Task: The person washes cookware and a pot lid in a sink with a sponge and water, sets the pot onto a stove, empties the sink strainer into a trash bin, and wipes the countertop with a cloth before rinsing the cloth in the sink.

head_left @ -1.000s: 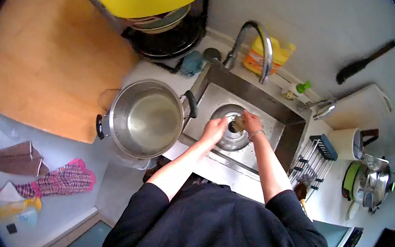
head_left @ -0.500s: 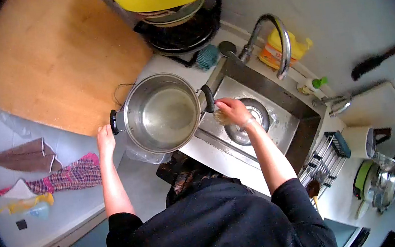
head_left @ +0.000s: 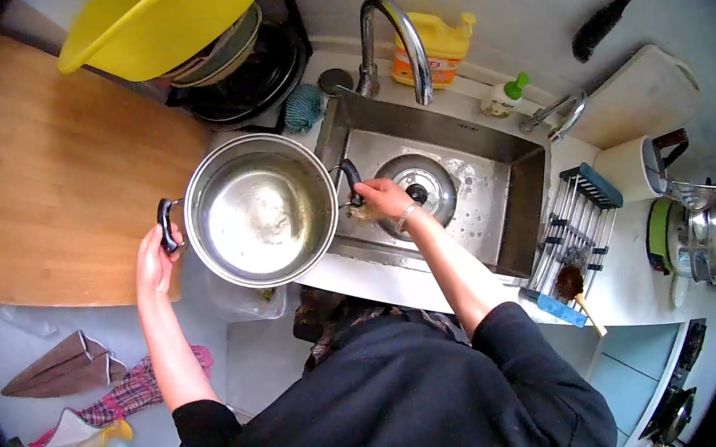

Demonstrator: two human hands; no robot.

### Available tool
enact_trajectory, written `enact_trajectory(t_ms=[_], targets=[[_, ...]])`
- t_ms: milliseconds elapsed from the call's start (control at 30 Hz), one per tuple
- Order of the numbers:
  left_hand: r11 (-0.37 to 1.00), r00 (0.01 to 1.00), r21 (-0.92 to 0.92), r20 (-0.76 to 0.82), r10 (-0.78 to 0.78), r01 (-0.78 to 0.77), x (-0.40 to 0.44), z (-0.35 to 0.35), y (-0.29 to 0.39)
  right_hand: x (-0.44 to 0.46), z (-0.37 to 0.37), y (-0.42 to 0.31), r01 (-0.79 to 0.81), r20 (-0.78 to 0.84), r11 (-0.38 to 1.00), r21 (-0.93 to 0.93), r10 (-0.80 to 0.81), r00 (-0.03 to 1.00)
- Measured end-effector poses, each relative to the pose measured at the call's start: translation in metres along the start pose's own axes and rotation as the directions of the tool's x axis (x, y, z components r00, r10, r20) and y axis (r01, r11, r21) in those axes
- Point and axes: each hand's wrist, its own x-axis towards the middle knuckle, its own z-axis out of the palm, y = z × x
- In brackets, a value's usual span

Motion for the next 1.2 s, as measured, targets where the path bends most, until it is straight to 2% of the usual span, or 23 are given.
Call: enact_trajectory(t_ms=[67, 133, 167, 200, 233, 300, 367, 400, 467, 533, 567, 600, 633, 667, 700, 833, 933, 1000, 1033, 1100, 1133, 1200], targets=[[0.999, 0.999, -0.036, 0.037, 0.007, -0.006, 0.008, 0.017, 0.013, -0.005, -0.007, 0.001, -0.027, -0.011, 0.998, 0.063, 0.027, 1.000], [0.998, 0.992, -0.063, 0.123, 0.006, 0.002, 0.011, 0.043, 0.031, -0.010, -0.022, -0.002, -0.014, -0.069, 0.976, -0.219, -0.001, 0.998], [0.999, 0.990, -0.050, 0.139, -0.003, 0.010, 0.013, 0.056, 0.038, -0.018, -0.030, -0.004, 0.018, -0.133, 0.964, -0.266, -0.055, 0.990], [0.999, 0.988, -0.037, 0.155, -0.010, 0.016, 0.014, 0.071, 0.044, -0.009, -0.043, 0.012, -0.006, -0.114, 0.951, -0.310, -0.031, 0.993], [1.000, 0.991, -0.014, 0.131, -0.012, 0.014, 0.013, 0.087, 0.050, -0.013, -0.054, 0.016, 0.005, -0.152, 0.957, -0.289, -0.051, 0.987], [1.000, 0.976, -0.001, 0.215, -0.017, 0.018, 0.014, 0.111, 0.057, -0.025, -0.074, 0.024, 0.018, -0.195, 0.965, -0.261, -0.071, 0.978], [0.999, 0.976, 0.037, 0.215, -0.023, 0.016, 0.008, 0.136, 0.064, -0.037, -0.089, 0.033, -0.052, -0.240, 0.970, -0.239, -0.007, 0.971], [0.999, 0.969, 0.043, 0.243, -0.036, 0.026, 0.007, 0.146, 0.066, -0.043, -0.092, 0.038, -0.049, -0.245, 0.972, -0.231, -0.009, 0.969], [0.998, 0.964, 0.063, 0.265, -0.024, 0.008, 0.005, 0.165, 0.065, -0.058, -0.092, 0.052, -0.143, -0.206, 0.935, -0.324, 0.077, 0.975], [0.995, 0.968, 0.098, 0.248, -0.031, 0.006, -0.002, 0.188, 0.066, -0.080, -0.078, 0.038, -0.169, -0.139, 0.847, -0.504, 0.114, 0.984], [0.994, 0.971, 0.114, 0.237, -0.024, -0.003, -0.003, 0.197, 0.065, -0.089, -0.067, 0.038, -0.125, -0.082, 0.849, -0.513, 0.097, 0.992], [0.992, 0.974, 0.127, 0.225, -0.017, -0.012, -0.006, 0.205, 0.063, -0.088, -0.055, 0.052, -0.044, -0.011, 0.749, -0.661, 0.048, 0.999], [0.991, 0.973, 0.133, 0.228, -0.019, -0.012, -0.009, 0.211, 0.062, -0.105, -0.045, 0.030, -0.017, 0.024, 0.778, -0.628, 0.041, 0.999], [0.986, 0.970, 0.166, 0.241, -0.021, -0.020, -0.012, 0.217, 0.061, -0.114, -0.034, 0.019, -0.012, 0.038, 0.742, -0.670, 0.051, 0.998], [0.980, 0.968, 0.199, 0.252, -0.023, -0.028, -0.014, 0.221, 0.060, -0.118, -0.022, 0.021, 0.025, 0.020, 0.742, -0.670, -0.016, 1.000], [0.973, 0.965, 0.228, 0.262, -0.015, -0.047, -0.019, 0.234, 0.052, -0.126, 0.000, 0.004, 0.002, -0.017, 0.692, -0.722, -0.020, 1.000], [0.962, 0.977, 0.275, 0.206, -0.051, -0.007, -0.023, 0.250, 0.040, -0.127, 0.003, 0.004, 0.007, -0.022, 0.672, -0.741, -0.035, 0.999], [0.960, 0.979, 0.279, 0.188, -0.082, 0.027, -0.022, 0.260, 0.029, -0.134, 0.000, 0.002, -0.035, -0.096, 0.536, -0.844, -0.088, 0.991], [0.963, 0.977, 0.268, 0.190, -0.092, 0.038, -0.023, 0.265, 0.024, -0.135, -0.002, 0.004, -0.039, -0.100, 0.538, -0.842, -0.085, 0.991], [0.968, 0.970, 0.246, 0.219, -0.107, 0.052, -0.024, 0.274, 0.019, -0.138, -0.005, 0.011, -0.042, -0.157, 0.486, -0.873, -0.200, 0.967], [0.973, 0.963, 0.221, 0.244, -0.117, 0.062, -0.025, 0.279, 0.016, -0.136, -0.006, 0.019, -0.048, -0.161, 0.487, -0.872, -0.194, 0.968], [0.970, 0.960, 0.230, 0.248, -0.132, 0.074, -0.028, 0.292, 0.014, -0.129, -0.009, 0.032, -0.044, -0.177, 0.422, -0.905, -0.280, 0.944]])
